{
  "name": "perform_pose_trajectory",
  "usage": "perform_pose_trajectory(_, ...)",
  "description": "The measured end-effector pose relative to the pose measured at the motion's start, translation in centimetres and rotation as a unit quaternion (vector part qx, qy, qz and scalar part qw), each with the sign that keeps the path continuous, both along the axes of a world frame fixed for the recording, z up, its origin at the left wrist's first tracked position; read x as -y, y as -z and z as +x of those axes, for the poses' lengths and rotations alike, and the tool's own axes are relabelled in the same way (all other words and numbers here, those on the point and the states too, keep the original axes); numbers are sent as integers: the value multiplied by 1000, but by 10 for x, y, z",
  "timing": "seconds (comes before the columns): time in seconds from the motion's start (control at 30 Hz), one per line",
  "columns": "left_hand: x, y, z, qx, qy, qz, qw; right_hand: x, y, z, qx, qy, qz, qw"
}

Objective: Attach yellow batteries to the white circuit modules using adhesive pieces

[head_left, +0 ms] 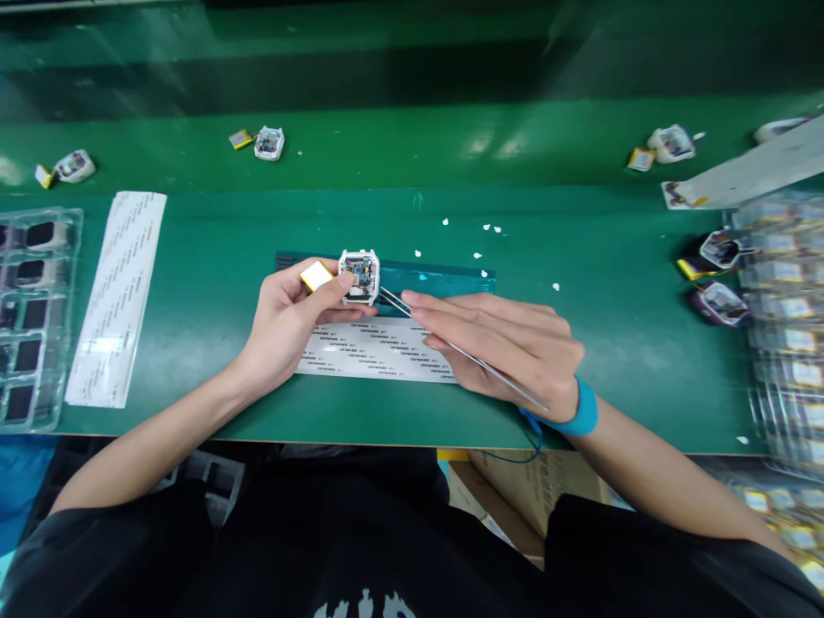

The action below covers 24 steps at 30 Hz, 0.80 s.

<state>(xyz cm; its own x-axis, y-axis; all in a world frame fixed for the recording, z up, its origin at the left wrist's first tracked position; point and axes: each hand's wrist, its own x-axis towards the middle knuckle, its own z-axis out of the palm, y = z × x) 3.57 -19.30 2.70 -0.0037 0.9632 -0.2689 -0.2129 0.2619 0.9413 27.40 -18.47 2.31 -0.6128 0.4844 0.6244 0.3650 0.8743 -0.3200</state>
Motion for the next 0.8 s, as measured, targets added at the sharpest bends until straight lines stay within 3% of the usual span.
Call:
perform_pose_trajectory(0.3,-4,4,-1,7,-1,-23,1000,1,0,6,45,-9,47,998)
perform_pose_trajectory(0.57,-4,4,-4,14,-18,-4,1000,-4,3,6,25,-27,81,996)
perform_pose_trajectory(0.7,-53,10,-51,-118,-124,118,978,-5,1,5,9,-44,106,993)
perform_pose_trajectory(0.8,-109,13,-113,-341,-176,126,915,-5,3,3,-15,-51,129,990)
